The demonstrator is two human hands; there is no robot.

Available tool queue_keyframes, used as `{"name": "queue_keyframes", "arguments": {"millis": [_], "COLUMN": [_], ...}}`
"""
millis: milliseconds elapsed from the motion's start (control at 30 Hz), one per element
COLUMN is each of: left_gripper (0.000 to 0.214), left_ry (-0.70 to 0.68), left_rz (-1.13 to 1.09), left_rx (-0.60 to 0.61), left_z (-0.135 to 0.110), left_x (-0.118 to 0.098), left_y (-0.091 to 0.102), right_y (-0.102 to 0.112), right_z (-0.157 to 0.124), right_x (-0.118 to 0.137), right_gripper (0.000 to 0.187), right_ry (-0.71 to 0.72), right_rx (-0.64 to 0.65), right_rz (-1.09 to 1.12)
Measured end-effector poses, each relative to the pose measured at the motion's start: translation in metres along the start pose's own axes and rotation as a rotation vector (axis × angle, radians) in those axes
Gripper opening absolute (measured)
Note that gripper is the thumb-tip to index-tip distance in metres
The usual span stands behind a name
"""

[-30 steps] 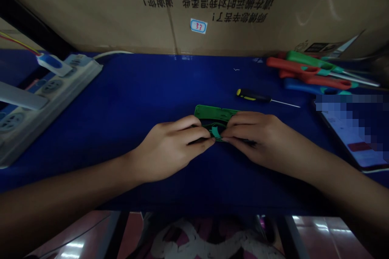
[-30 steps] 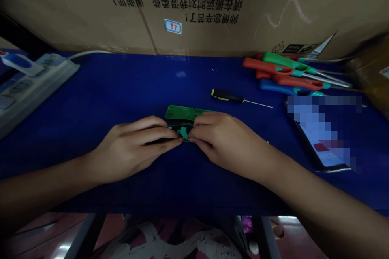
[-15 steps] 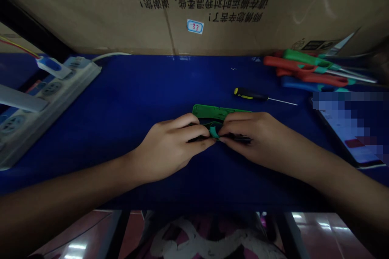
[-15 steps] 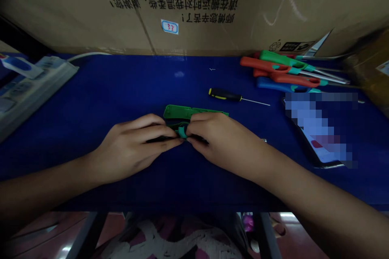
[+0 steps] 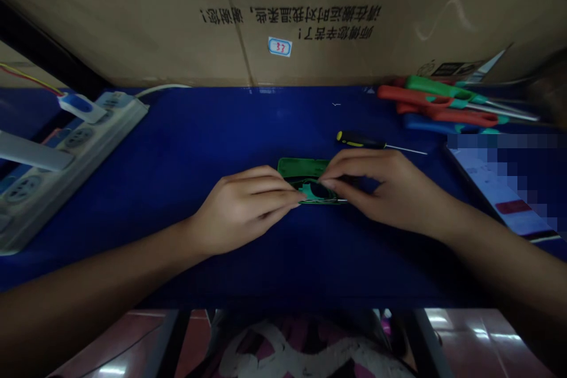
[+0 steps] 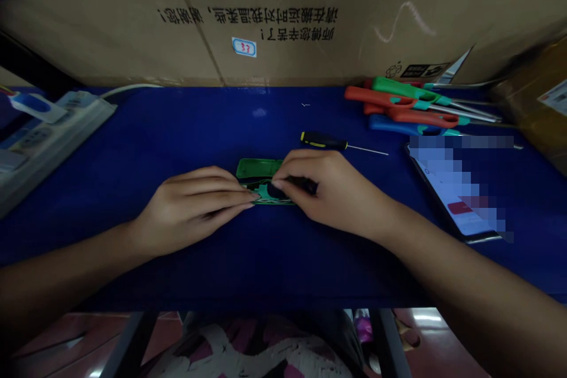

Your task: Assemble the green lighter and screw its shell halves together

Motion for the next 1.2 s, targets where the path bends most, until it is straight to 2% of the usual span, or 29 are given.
{"name": "queue_keyframes", "arguments": {"millis": [67,133,300,400,533,633,800,933,1033,1200], "left_gripper": [0.015,0.012,0.01,0.016,0.028,0.032,0.032,0.031,0.034,0.038], "left_ry": [0.037,0.076,0.156,0.21,0.267,0.329,0.382,0.35,0.271,0.199], "left_rz": [-0.049,-0.076,0.046,0.059,0.007,-0.05,-0.177,-0.171,-0.201,-0.189], "left_rx": [-0.056,-0.088,-0.135,-0.067,-0.022,-0.056,-0.179,-0.114,-0.04,-0.003], "left_z": [0.002,0.006,0.01,0.007,0.001,0.0,0.002,0.005,0.006,0.008], "left_x": [0.002,0.005,0.023,0.038,0.047,0.052,0.055,0.049,0.041,0.033], "left_y": [0.006,0.015,0.039,0.039,0.029,0.026,0.03,0.026,0.022,0.027], "right_y": [0.011,0.018,0.028,0.019,0.008,0.005,0.015,0.019,0.02,0.023], "right_z": [0.0,-0.001,-0.007,-0.01,-0.01,-0.007,-0.004,-0.007,-0.01,-0.01], "right_x": [-0.005,-0.011,-0.029,-0.041,-0.048,-0.044,-0.019,0.001,0.006,0.007], "right_gripper": [0.013,0.014,0.02,0.029,0.03,0.026,0.006,0.019,0.023,0.021], "right_ry": [-0.034,-0.035,0.029,0.052,0.011,-0.01,0.063,0.143,0.129,0.092], "right_rx": [-0.053,-0.037,-0.022,0.069,0.123,0.117,-0.046,-0.152,-0.222,-0.239], "right_rz": [-0.055,-0.142,-0.418,-0.439,-0.372,-0.328,-0.295,-0.339,-0.371,-0.314]}}
Point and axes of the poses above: each hand's wrist, its own z-axis towards the middle knuckle, its own y-axis out of the back of the hand, x = y × z, the point moved 7 cm from there along z, towards the middle knuckle, and after that the axes turned 13 degrees about -z, right-handed, at the moved point
